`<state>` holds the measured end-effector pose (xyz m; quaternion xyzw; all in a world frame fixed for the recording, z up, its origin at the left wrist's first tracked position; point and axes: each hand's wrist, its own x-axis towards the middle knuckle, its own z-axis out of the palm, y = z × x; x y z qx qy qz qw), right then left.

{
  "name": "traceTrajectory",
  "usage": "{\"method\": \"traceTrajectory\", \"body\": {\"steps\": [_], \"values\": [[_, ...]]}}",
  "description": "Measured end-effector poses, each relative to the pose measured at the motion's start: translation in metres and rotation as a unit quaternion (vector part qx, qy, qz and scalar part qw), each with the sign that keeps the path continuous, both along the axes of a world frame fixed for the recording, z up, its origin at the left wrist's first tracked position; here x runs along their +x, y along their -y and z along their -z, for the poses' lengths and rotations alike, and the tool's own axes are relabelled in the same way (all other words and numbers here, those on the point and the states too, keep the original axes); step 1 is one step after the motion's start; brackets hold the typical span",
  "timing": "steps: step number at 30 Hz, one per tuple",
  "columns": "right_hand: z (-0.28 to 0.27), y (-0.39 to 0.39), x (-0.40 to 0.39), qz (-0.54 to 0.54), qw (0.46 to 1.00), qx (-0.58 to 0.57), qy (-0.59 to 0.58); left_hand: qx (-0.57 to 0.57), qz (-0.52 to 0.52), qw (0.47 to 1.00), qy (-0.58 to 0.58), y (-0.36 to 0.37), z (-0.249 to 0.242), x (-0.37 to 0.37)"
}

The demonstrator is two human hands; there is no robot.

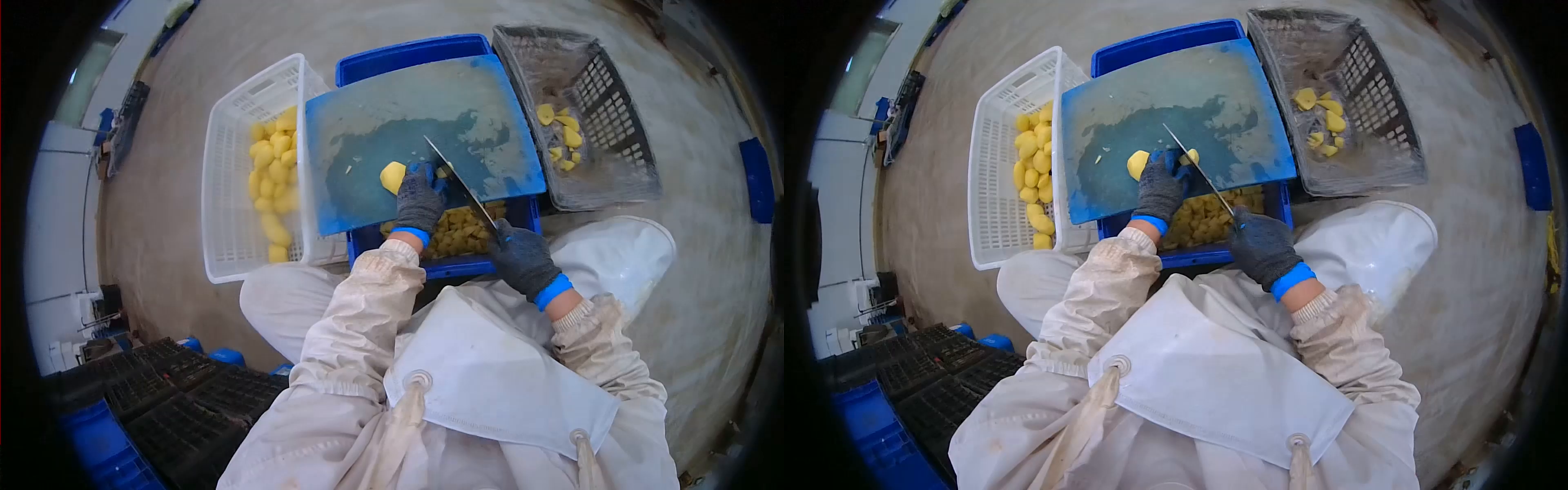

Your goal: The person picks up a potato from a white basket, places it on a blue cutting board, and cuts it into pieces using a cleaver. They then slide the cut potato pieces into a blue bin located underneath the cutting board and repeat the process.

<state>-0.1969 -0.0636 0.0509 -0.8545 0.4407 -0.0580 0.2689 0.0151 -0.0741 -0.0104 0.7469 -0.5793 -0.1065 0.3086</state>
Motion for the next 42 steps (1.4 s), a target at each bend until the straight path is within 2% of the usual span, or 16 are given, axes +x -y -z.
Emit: {"method": "traceTrajectory", "body": {"steps": [6, 9, 11, 12, 15, 17, 21, 23, 24, 26, 30, 32, 33, 35, 38, 42], "values": [[-0.029, 0.006, -0.026, 0.116, 0.969, 0.126, 0.178, 0.126, 0.025, 0.991, 0.037, 0.010, 0.003, 0.009], [-0.060, 0.026, -0.042, 0.183, 0.924, 0.229, 0.246, 0.058, 0.076, 0.994, 0.058, 0.018, -0.015, 0.003], [-0.054, 0.043, -0.066, 0.063, 0.972, 0.114, 0.195, 0.075, 0.142, 0.984, 0.083, 0.018, -0.013, 0.006], [-0.067, 0.040, -0.057, 0.203, 0.888, 0.265, 0.316, 0.150, 0.189, 0.964, 0.110, 0.021, -0.027, 0.004], [-0.060, 0.047, -0.063, 0.274, 0.858, 0.300, 0.315, 0.287, 0.246, 0.917, 0.125, 0.003, -0.038, -0.003], [-0.053, 0.048, -0.064, 0.289, 0.839, 0.308, 0.343, 0.126, 0.306, 0.938, 0.106, -0.037, -0.034, 0.003], [-0.049, 0.058, -0.069, 0.280, 0.863, 0.272, 0.321, 0.096, 0.349, 0.926, 0.102, -0.088, -0.009, 0.031], [-0.047, 0.062, -0.068, 0.252, 0.887, 0.251, 0.295, 0.292, 0.341, 0.889, 0.093, -0.109, 0.021, 0.058], [-0.046, 0.064, -0.065, 0.267, 0.879, 0.261, 0.296, 0.294, 0.342, 0.888, 0.092, -0.106, 0.020, 0.062], [-0.047, 0.067, -0.062, 0.285, 0.870, 0.274, 0.294, 0.442, 0.287, 0.847, 0.073, -0.099, 0.020, 0.066], [-0.048, 0.069, -0.061, 0.276, 0.875, 0.294, 0.267, 0.508, 0.361, 0.772, 0.124, -0.070, 0.055, 0.063], [-0.049, 0.071, -0.059, 0.273, 0.876, 0.285, 0.277, 0.497, 0.205, 0.842, 0.041, -0.059, 0.064, 0.051], [-0.049, 0.072, -0.057, 0.291, 0.866, 0.300, 0.273, 0.500, 0.208, 0.840, 0.039, -0.058, 0.080, 0.049], [-0.050, 0.074, -0.056, 0.316, 0.856, 0.313, 0.265, 0.306, 0.161, 0.929, 0.132, -0.058, 0.124, 0.042], [-0.050, 0.075, -0.052, 0.332, 0.849, 0.313, 0.265, 0.290, 0.115, 0.950, 0.029, -0.033, 0.147, 0.023], [-0.050, 0.079, -0.051, 0.348, 0.840, 0.332, 0.251, 0.313, 0.157, 0.936, 0.004, -0.005, 0.168, -0.007]]}}
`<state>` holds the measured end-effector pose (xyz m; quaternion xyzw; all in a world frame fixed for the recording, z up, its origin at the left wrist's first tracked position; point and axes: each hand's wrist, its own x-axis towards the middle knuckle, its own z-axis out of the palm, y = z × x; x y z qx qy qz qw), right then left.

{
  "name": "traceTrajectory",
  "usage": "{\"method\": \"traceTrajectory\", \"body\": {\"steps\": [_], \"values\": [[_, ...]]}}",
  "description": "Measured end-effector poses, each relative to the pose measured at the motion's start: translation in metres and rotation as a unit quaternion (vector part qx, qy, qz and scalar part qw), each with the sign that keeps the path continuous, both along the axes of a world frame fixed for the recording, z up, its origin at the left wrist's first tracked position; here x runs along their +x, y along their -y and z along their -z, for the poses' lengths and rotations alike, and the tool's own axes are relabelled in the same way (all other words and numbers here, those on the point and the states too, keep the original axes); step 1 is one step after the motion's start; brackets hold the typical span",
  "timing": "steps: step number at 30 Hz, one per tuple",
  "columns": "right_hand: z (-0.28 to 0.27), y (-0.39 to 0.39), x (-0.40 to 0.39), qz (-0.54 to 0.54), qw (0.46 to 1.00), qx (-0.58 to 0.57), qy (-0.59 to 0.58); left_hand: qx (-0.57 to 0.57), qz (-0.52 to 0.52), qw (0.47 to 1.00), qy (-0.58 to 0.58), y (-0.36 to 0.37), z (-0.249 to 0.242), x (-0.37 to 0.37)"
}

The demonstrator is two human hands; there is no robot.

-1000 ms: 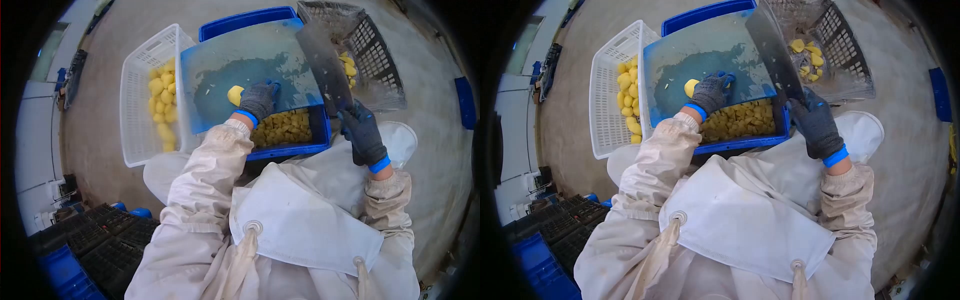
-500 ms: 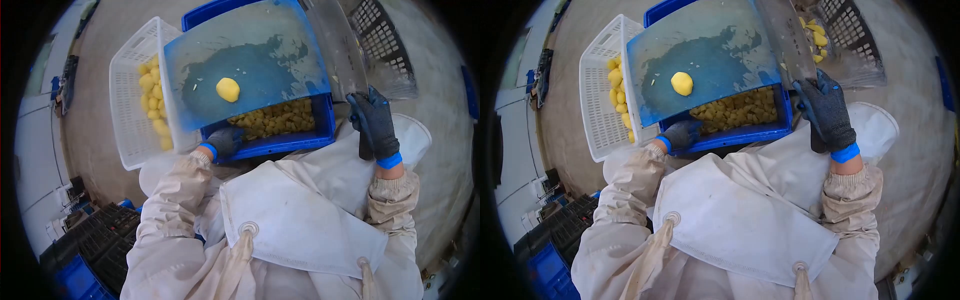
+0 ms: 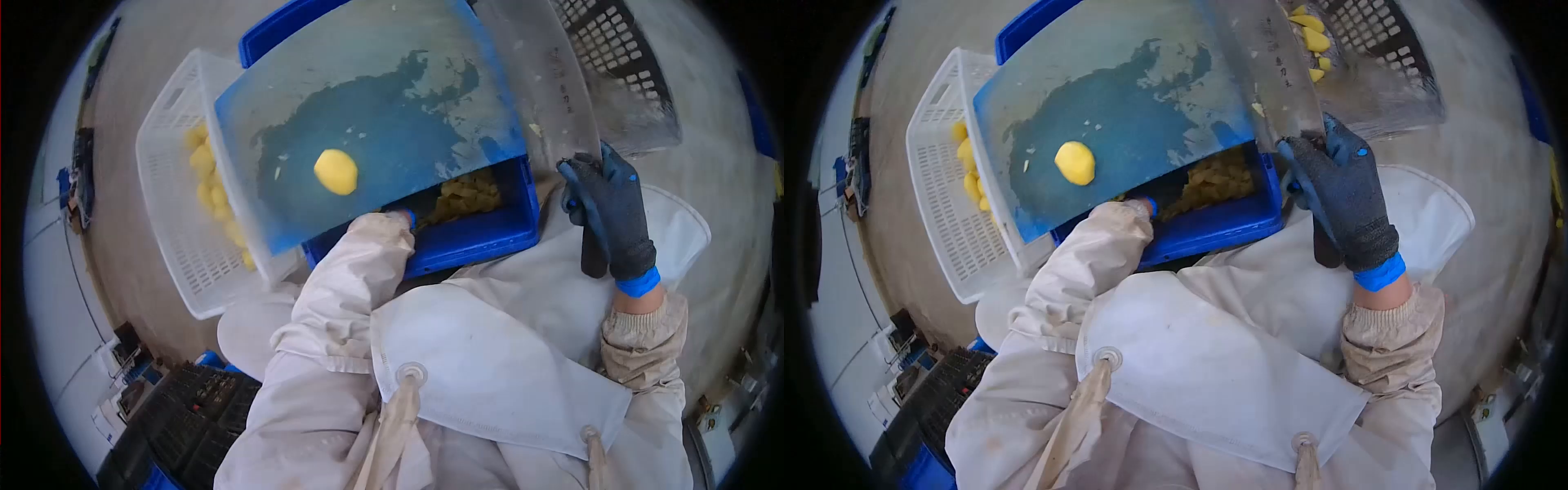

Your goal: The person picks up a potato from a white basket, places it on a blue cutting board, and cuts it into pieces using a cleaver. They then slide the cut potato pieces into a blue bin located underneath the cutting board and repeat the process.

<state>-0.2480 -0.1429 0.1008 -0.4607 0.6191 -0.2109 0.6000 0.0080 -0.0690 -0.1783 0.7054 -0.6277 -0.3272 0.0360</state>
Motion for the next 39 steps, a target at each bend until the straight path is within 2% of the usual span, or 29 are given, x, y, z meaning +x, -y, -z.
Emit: {"method": "traceTrajectory", "body": {"steps": [4, 7, 10, 13, 20, 21, 22, 23, 24, 25, 26, 27, 28, 29, 31, 32, 33, 34, 35, 37, 38, 39], "values": [[-0.004, 0.004, 0.003, 0.001, 1.000, 0.019, -0.002, 0.038, 0.040, 0.997, -0.045, 0.034, 0.025, -0.055], [-0.002, 0.008, 0.004, -0.005, 1.000, 0.019, -0.010, 0.069, 0.072, 0.992, -0.077, 0.037, 0.035, -0.065], [-0.001, 0.011, 0.004, -0.025, 0.999, 0.012, -0.033, 0.101, 0.091, 0.985, -0.101, 0.029, 0.040, -0.052], [0.001, 0.013, 0.004, -0.023, 0.999, 0.003, -0.030, 0.129, 0.109, 0.979, -0.112, 0.001, 0.024, -0.017], [0.000, 0.007, 0.000, -0.022, 0.999, -0.009, 0.034, 0.171, 0.136, 0.967, -0.130, 0.002, 0.009, -0.012], [0.009, 0.006, -0.008, -0.124, 0.982, -0.141, -0.026, 0.176, 0.142, 0.965, -0.134, 0.003, 0.007, -0.014], [0.008, 0.005, -0.008, -0.222, 0.934, -0.267, -0.085, 0.182, 0.148, 0.962, -0.137, 0.001, 0.003, -0.019], [0.004, 0.003, -0.005, -0.221, 0.934, -0.269, -0.084, 0.188, 0.153, 0.960, -0.140, -0.005, 0.000, -0.026], [-0.001, 0.003, -0.001, -0.121, 0.982, -0.138, -0.035, 0.194, 0.156, 0.958, -0.143, -0.009, -0.004, -0.032], [-0.005, 0.003, 0.003, -0.016, 1.000, -0.003, 0.016, 0.199, 0.160, 0.956, -0.145, -0.010, -0.007, -0.034], [-0.003, 0.002, -0.001, -0.016, 1.000, -0.005, 0.018, 0.204, 0.166, 0.953, -0.148, -0.008, -0.009, -0.034], [0.002, 0.001, -0.007, -0.081, 0.994, -0.078, -0.015, 0.203, 0.165, 0.954, -0.147, -0.003, -0.021, -0.030], [0.005, 0.001, -0.011, -0.147, 0.977, -0.147, -0.049, 0.272, 0.233, 0.932, -0.047, 0.004, -0.043, -0.020], [0.005, 0.002, -0.013, -0.149, 0.977, -0.146, -0.046, 0.337, 0.295, 0.892, 0.054, 0.006, -0.057, -0.008], [0.004, 0.001, -0.015, -0.176, 0.967, -0.171, -0.066, 0.218, 0.087, 0.964, 0.128, -0.014, -0.065, 0.018], [0.000, 0.001, -0.012, -0.174, 0.968, -0.170, -0.063, 0.219, 0.089, 0.963, 0.131, -0.013, -0.062, 0.020], [-0.007, 0.001, -0.006, -0.085, 0.993, -0.080, -0.013, 0.208, 0.095, 0.966, 0.121, -0.055, -0.078, 0.039], [-0.009, 0.001, -0.003, 0.005, 0.999, 0.013, 0.035, 0.198, 0.101, 0.969, 0.109, -0.027, -0.060, 0.043], [-0.004, 0.000, -0.006, 0.005, 0.999, 0.018, 0.034, 0.188, 0.105, 0.972, 0.097, -0.026, -0.056, 0.055], [0.003, 0.002, -0.015, -0.178, 0.969, -0.164, -0.052, 0.161, 0.115, 0.978, 0.072, -0.011, -0.041, 0.048], [0.000, 0.002, -0.011, -0.179, 0.969, -0.163, -0.054, 0.147, 0.119, 0.980, 0.059, -0.004, -0.031, 0.028], [-0.005, 0.003, -0.002, -0.088, 0.992, -0.087, 0.001, 0.131, 0.124, 0.983, 0.047, -0.001, -0.025, 0.015]]}}
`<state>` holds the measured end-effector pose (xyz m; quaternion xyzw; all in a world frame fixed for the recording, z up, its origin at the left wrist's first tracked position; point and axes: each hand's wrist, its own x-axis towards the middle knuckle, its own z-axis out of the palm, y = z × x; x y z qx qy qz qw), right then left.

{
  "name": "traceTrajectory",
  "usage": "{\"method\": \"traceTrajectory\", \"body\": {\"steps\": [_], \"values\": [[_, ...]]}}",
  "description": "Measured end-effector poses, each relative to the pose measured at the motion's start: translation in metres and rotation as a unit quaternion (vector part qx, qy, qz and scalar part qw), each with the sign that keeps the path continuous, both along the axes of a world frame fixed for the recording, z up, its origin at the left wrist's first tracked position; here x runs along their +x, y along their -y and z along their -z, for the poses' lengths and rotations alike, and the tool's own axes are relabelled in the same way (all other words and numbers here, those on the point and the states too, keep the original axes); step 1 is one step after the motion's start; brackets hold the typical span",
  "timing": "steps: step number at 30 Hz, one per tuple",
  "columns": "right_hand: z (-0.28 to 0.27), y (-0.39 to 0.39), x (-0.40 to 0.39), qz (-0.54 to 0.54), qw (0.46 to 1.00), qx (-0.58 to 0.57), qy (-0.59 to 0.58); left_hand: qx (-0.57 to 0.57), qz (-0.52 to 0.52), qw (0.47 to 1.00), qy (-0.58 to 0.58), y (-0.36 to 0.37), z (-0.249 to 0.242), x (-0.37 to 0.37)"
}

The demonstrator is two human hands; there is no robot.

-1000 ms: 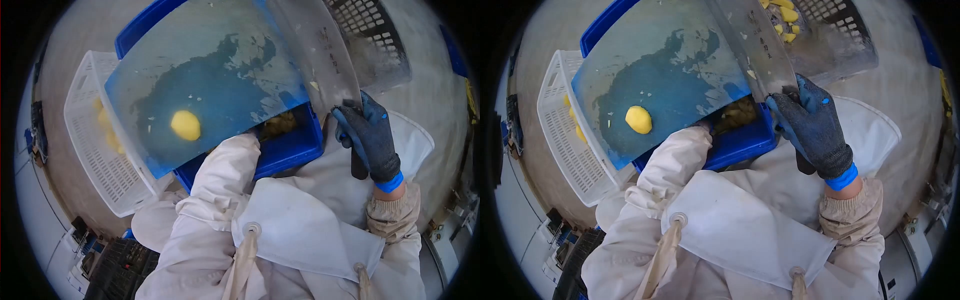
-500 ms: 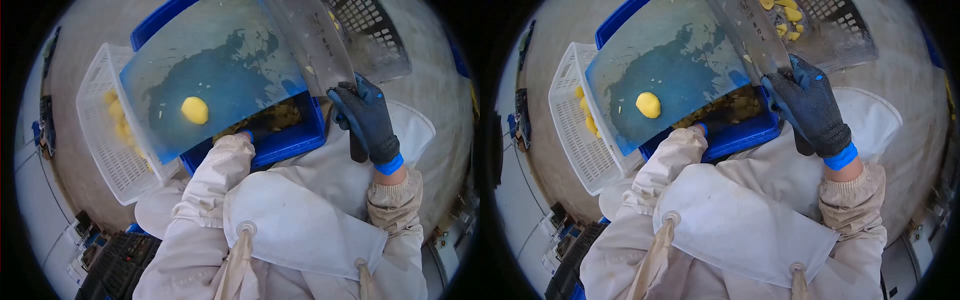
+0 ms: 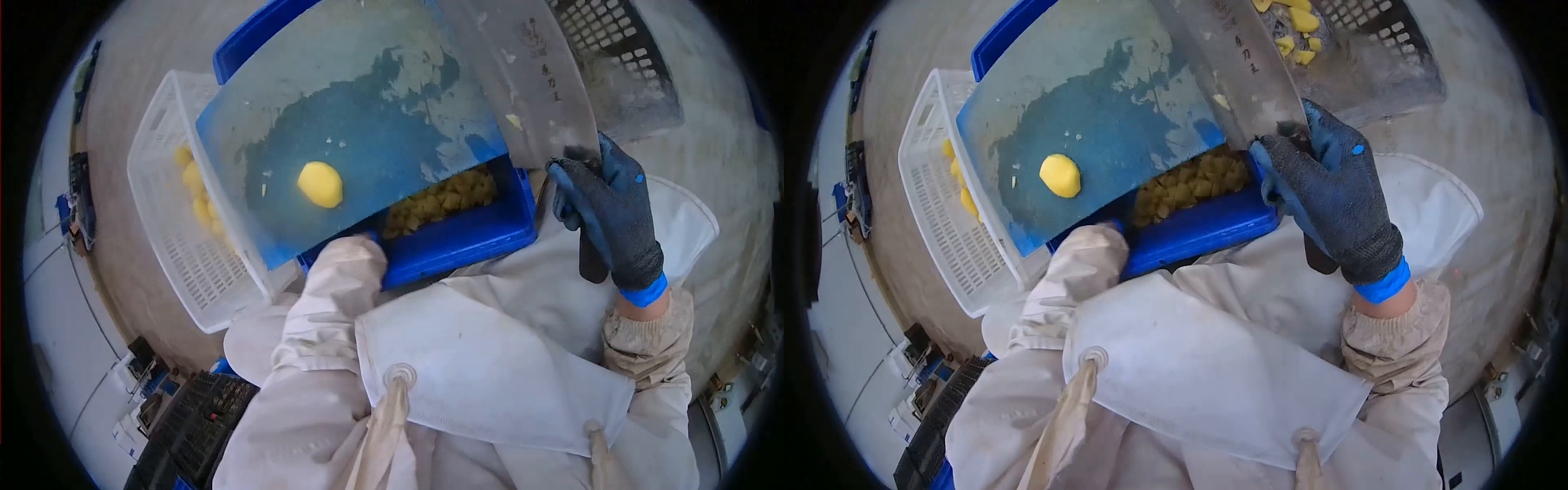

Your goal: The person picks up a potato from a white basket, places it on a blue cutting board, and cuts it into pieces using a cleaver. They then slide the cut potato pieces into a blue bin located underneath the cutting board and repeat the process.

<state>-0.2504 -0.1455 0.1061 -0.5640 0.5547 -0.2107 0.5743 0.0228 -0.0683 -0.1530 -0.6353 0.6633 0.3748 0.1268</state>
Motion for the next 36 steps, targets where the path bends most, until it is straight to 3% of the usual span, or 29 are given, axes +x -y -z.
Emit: {"method": "traceTrajectory", "body": {"steps": [1, 4, 9, 13, 17, 18, 19, 20, 22, 24, 29, 32, 34, 36], "values": [[-0.004, 0.002, 0.005, 0.086, 0.991, 0.081, 0.057, -0.015, 0.003, 1.000, -0.013, 0.006, 0.005, -0.007], [-0.009, 0.007, 0.007, 0.062, 0.990, 0.099, 0.081, -0.056, 0.015, 0.997, -0.050, 0.007, 0.013, -0.023], [0.003, 0.004, 0.006, 0.039, 0.998, 0.017, 0.040, -0.131, 0.018, 0.984, -0.116, 0.015, 0.026, -0.048], [0.002, 0.007, 0.008, 0.064, 0.997, 0.018, 0.044, -0.201, 0.031, 0.969, -0.143, -0.048, -0.011, 0.001], [0.017, 0.005, -0.005, 0.006, 0.998, -0.062, 0.016, -0.265, 0.034, 0.949, -0.165, -0.091, -0.062, 0.041], [0.022, 0.005, -0.008, 0.001, 0.997, -0.079, -0.001, -0.095, -0.106, 0.963, -0.228, -0.091, -0.112, 0.043], [0.023, 0.004, -0.008, -0.005, 0.995, -0.096, -0.018, 0.079, -0.241, 0.925, -0.283, -0.093, -0.155, 0.047], [0.020, 0.000, -0.007, -0.010, 0.995, -0.102, -0.015, 0.072, -0.244, 0.925, -0.282, -0.097, -0.178, 0.053], [0.015, -0.010, -0.002, 0.043, 0.996, -0.037, 0.065, -0.045, -0.393, 0.841, -0.368, -0.108, -0.210, 0.069], [0.016, -0.016, -0.003, 0.039, 0.997, -0.033, 0.055, -0.173, -0.432, 0.829, -0.309, -0.111, -0.228, 0.085], [-0.003, -0.034, 0.015, -0.003, 0.998, -0.055, -0.015, -0.302, -0.367, 0.820, -0.320, -0.084, -0.200, 0.110], [-0.008, -0.047, 0.034, 0.017, 0.998, -0.023, 0.056, -0.328, -0.324, 0.828, -0.320, -0.053, -0.184, 0.095], [-0.012, -0.056, 0.049, 0.003, 0.998, -0.015, 0.061, -0.338, -0.257, 0.893, -0.146, -0.037, -0.178, 0.085], [-0.005, -0.059, 0.057, -0.028, 0.998, -0.039, 0.051, -0.360, -0.235, 0.897, -0.101, -0.031, -0.169, 0.079]]}}
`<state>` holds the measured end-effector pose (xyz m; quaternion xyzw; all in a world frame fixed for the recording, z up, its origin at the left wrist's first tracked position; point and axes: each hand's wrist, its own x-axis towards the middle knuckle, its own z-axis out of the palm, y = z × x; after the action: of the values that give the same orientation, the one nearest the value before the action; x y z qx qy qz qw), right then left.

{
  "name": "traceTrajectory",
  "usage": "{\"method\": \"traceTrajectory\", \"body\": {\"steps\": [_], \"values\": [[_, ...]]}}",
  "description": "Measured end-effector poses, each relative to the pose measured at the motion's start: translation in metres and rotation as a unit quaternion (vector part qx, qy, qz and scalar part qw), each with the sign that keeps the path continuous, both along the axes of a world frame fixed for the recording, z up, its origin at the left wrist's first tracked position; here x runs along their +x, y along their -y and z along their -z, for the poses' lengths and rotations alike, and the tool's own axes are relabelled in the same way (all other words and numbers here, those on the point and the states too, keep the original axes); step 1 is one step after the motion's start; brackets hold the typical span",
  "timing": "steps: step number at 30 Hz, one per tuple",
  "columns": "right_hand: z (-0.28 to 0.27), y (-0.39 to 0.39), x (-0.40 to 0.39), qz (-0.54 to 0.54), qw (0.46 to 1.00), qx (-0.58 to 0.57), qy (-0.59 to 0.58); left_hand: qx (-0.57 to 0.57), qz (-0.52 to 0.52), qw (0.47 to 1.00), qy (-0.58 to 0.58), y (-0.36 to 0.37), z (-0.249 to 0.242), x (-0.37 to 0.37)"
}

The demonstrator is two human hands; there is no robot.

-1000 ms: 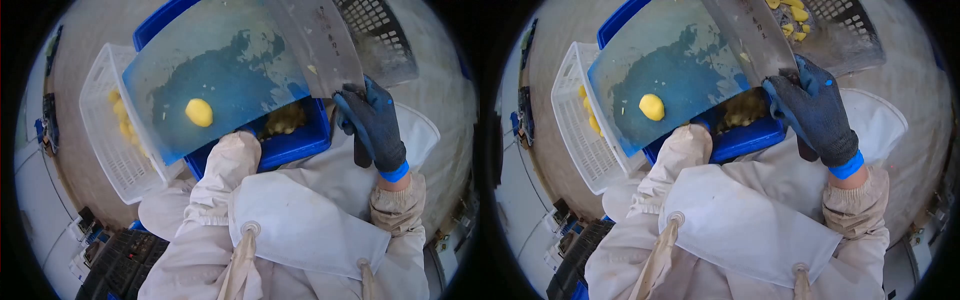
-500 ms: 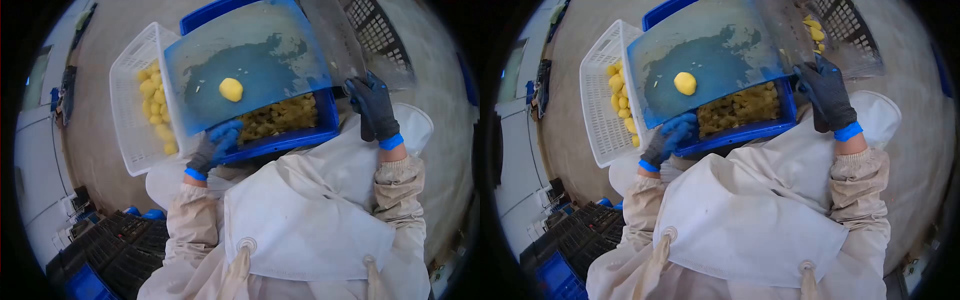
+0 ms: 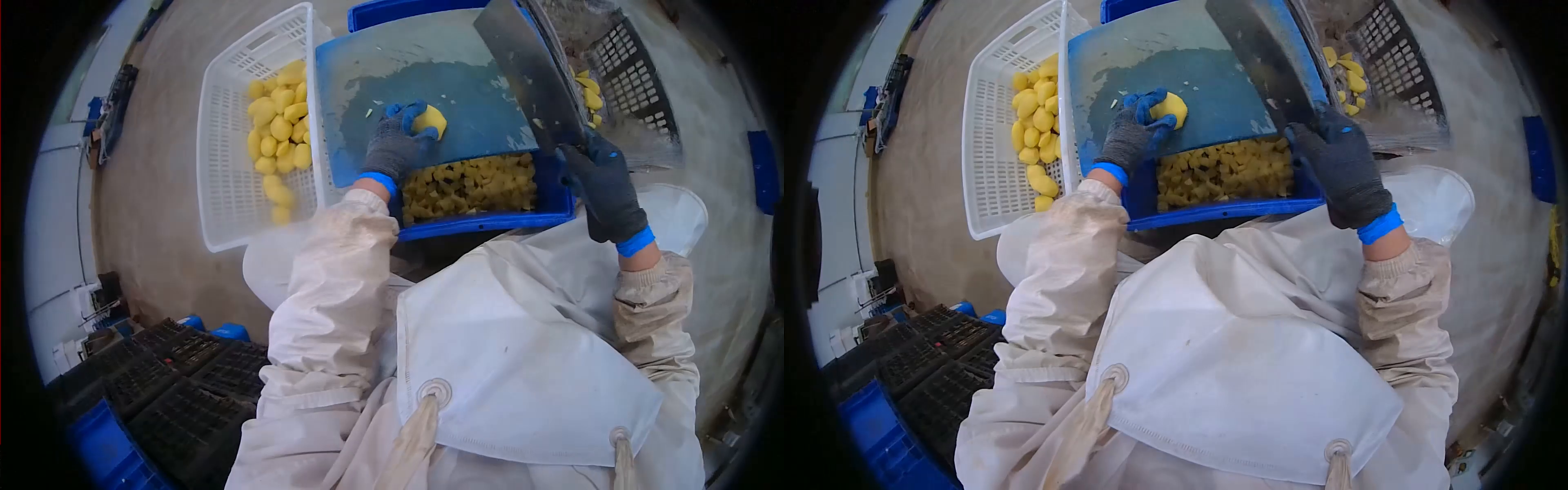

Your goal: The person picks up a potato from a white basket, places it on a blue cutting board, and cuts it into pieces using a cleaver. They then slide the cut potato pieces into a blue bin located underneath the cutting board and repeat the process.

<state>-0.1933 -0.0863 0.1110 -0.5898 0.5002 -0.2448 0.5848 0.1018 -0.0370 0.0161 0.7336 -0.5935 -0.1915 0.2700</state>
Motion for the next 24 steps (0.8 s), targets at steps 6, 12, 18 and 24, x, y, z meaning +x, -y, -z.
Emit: {"method": "traceTrajectory", "body": {"steps": [6, 12, 18, 24], "values": [[0.015, -0.010, 0.029, -0.119, 0.947, -0.212, -0.209, -0.090, -0.046, 0.994, -0.030, -0.013, 0.039, 0.005], [0.017, -0.028, 0.056, -0.165, 0.931, -0.224, -0.237, -0.074, -0.114, 0.978, -0.158, -0.021, 0.035, -0.004], [0.019, -0.033, 0.061, -0.204, 0.907, -0.262, -0.260, -0.035, -0.138, 0.985, -0.093, -0.013, 0.030, -0.005], [0.024, -0.035, 0.059, -0.222, 0.892, -0.267, -0.290, -0.035, -0.144, 0.980, -0.131, -0.013, 0.028, -0.007]]}}
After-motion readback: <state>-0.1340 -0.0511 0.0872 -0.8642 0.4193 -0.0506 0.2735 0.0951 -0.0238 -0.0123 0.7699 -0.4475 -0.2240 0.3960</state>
